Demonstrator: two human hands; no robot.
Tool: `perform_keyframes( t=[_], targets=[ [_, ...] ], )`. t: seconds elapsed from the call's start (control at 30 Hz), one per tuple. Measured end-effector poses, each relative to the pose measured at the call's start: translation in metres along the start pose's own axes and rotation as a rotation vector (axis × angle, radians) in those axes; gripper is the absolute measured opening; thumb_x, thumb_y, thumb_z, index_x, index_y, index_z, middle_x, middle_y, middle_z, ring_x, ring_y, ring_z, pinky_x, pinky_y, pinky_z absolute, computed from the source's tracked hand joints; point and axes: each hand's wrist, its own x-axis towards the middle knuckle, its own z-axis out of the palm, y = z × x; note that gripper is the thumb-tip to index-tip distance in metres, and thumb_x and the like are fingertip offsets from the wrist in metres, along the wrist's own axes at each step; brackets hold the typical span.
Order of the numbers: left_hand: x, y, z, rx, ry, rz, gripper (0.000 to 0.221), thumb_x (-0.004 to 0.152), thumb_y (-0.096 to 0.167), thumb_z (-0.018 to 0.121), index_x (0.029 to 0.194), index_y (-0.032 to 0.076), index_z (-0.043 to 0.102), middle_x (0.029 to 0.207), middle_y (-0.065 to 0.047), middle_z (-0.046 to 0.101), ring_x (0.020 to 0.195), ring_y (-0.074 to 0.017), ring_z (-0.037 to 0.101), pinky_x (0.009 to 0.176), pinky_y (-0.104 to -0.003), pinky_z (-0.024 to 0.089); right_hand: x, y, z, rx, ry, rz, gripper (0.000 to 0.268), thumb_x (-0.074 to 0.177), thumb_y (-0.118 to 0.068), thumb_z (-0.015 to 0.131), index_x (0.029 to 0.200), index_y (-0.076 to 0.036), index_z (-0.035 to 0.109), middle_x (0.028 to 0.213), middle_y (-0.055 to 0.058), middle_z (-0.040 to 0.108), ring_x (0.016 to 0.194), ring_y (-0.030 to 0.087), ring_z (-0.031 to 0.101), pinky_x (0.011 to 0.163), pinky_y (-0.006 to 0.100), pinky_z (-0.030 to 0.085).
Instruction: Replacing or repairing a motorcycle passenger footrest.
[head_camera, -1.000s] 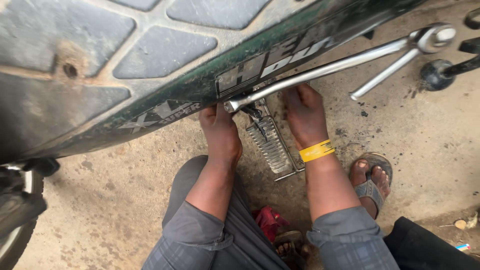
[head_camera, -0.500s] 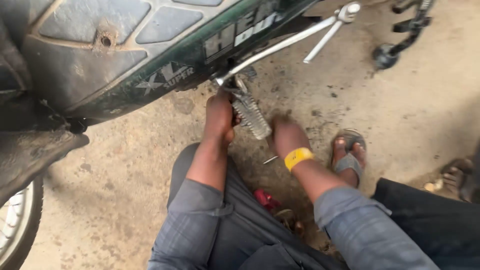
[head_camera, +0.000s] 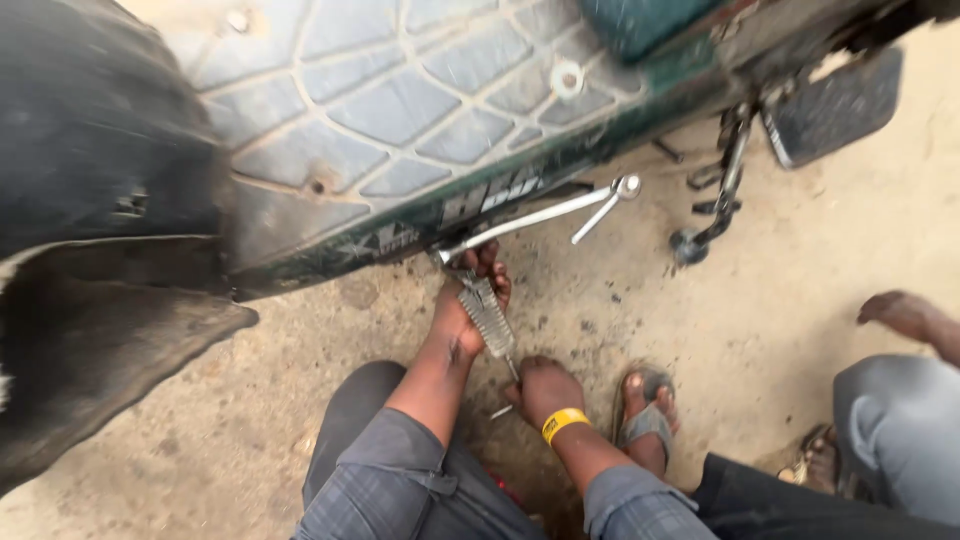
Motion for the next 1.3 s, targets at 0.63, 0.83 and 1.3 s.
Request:
perform_keyframes(
  t=[0.63,0.83,1.3],
  targets=[
    [-0.006,-0.007,0.029,-0.063,0.047,0.159,0.011,0.092,0.008,0.068,0.102,0.003,0.067,0.089,-0.011,0.069,0.079,-0.0227,0.068,0.067,-0.032,0.059,0.001,-0.011,-0.030,0.393,0.129,0.014,0.024,0.090,-0.026,0.067,0.102,-0.006,0.062,0.099,0.018,0.067,0.090,0.038,0.067,0.079,0.048,0.054],
    [0.011,-0.009,0.002,-0.004,-0.077,0.207,0.008,0.095,0.005,0.069,0.098,0.006,0.061,0.088,-0.010,0.065,0.079,-0.0251,0.067,0.070,-0.033,0.060,0.015,0.015,-0.004,0.503,0.257,-0.121,0.022,0.091,-0.024,0.070,0.095,-0.003,0.063,0.093,0.020,0.065,0.087,0.040,0.064,0.076,0.048,0.052],
    [-0.010,-0.014,0.032,0.190,0.054,0.298,0.010,0.099,0.011,0.068,0.106,0.005,0.065,0.095,-0.009,0.069,0.085,-0.0185,0.069,0.073,-0.027,0.060,0.010,0.011,-0.024,0.625,0.077,-0.058,0.018,0.095,-0.020,0.066,0.107,-0.007,0.066,0.102,0.012,0.068,0.087,0.028,0.069,0.077,0.039,0.055]
  ],
)
